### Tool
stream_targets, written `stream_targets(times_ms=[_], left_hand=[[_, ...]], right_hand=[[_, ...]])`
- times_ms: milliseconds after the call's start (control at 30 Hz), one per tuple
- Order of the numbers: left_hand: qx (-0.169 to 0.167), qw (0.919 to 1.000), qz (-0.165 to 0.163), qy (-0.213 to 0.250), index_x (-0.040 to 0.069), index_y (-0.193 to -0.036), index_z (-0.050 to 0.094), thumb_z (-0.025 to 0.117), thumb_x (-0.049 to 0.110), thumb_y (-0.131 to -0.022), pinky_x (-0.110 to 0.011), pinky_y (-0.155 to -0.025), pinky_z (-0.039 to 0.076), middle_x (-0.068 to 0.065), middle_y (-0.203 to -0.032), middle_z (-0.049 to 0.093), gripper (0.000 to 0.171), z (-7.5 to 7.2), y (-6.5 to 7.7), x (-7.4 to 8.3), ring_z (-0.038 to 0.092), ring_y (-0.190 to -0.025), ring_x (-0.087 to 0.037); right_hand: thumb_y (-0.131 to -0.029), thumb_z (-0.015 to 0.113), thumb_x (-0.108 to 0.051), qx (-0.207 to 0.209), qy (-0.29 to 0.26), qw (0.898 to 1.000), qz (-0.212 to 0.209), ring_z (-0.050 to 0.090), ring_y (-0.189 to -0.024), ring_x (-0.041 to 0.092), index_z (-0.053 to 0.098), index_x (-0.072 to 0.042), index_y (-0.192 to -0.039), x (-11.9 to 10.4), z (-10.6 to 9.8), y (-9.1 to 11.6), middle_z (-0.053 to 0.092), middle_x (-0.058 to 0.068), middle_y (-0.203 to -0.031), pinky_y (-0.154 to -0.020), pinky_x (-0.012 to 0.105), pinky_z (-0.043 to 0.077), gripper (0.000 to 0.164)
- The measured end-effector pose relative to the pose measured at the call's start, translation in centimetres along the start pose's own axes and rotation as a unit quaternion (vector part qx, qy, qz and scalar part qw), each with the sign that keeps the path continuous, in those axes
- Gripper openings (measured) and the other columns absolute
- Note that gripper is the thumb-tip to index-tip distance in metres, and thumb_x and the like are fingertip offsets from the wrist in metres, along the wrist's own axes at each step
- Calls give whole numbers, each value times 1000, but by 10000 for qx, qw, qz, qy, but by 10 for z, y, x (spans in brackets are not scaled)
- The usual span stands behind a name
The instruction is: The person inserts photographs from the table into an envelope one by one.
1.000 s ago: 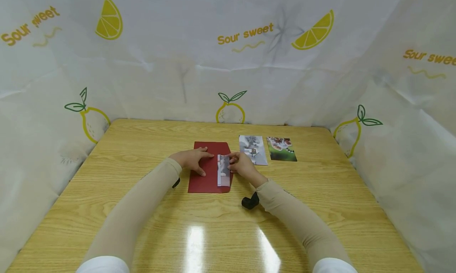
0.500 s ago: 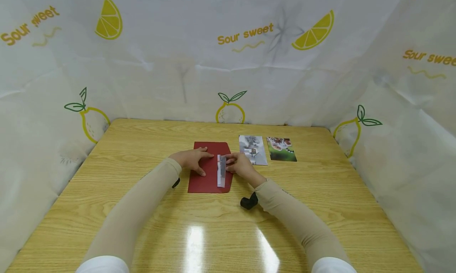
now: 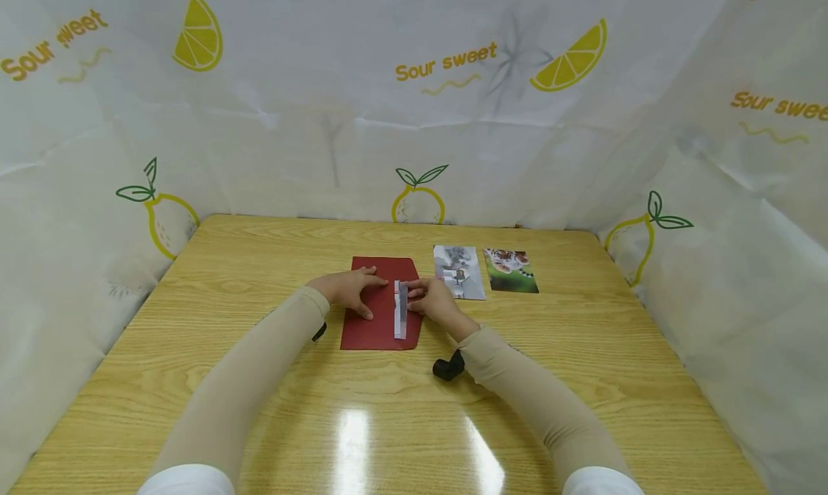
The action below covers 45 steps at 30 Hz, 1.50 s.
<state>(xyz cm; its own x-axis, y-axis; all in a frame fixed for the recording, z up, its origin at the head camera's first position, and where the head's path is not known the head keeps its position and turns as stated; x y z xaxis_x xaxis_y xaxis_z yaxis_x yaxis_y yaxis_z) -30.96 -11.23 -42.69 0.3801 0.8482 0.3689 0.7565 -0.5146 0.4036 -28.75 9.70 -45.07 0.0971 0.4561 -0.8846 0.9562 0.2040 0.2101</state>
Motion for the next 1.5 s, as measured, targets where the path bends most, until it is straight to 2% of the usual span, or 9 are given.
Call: stream_targets(times_ms=[200, 400, 733, 1167, 1500], left_hand=[[-12, 10000, 24, 1, 24, -151, 35, 75, 35, -85, -51, -114, 27, -11, -163, 10, 78, 0, 1, 0, 13, -149, -34], [-21, 10000, 9, 36, 24, -151, 35, 74, 35, -85, -52, -114, 27, -10, -163, 10, 78, -1, 3, 1, 13, -149, -34], [-22, 10000, -15, 35, 24, -151, 36, 75, 35, -85, -51, -114, 27, -10, -163, 10, 78, -1, 3, 1, 15, -149, -34], [-13, 10000, -50, 26, 24, -151, 36, 75, 34, -84, -51, -114, 29, -10, -163, 11, 78, -2, 4, 3, 16, -148, -35], [-60, 10000, -22, 17, 24, -151, 36, 75, 34, -85, -51, -114, 29, -10, -163, 10, 77, -1, 4, 4, 16, -148, -34]], right_hand=[[-84, 69, 6, 109, 106, 9999, 56, 58, -76, 13, 62, -3, -128, 1, 5, -2, 65, 13, -98, -60, 23, 49, 45], [-84, 71, 4, 149, 224, 9996, 106, 54, -73, 12, 62, -4, -128, 0, 6, -3, 65, 10, -97, -58, 20, 46, 46], [-83, 72, 3, 212, 320, 9988, 305, 56, -74, 12, 65, -2, -120, -1, 7, -3, 66, 8, -96, -58, 21, 45, 38], [-83, 71, 7, 120, -27, 9994, 318, 64, -86, 18, 64, -1, -123, -3, 6, -1, 67, 12, -100, -71, 26, 55, 42], [-81, 72, 8, 82, 26, 9998, 200, 63, -84, 16, 64, -1, -124, -1, 6, -1, 68, 12, -97, -71, 25, 55, 45]])
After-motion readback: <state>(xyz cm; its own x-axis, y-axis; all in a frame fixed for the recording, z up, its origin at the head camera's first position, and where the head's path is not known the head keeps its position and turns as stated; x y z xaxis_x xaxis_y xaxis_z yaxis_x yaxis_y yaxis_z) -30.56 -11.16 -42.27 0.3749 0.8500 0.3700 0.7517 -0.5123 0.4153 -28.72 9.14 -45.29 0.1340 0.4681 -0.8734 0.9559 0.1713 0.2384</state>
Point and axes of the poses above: each hand's wrist, its own y-axis away from the middle knuckle, its own z-axis out of the palm, x = y × z, the point moved 1 cm from there along -y, towards the middle knuckle
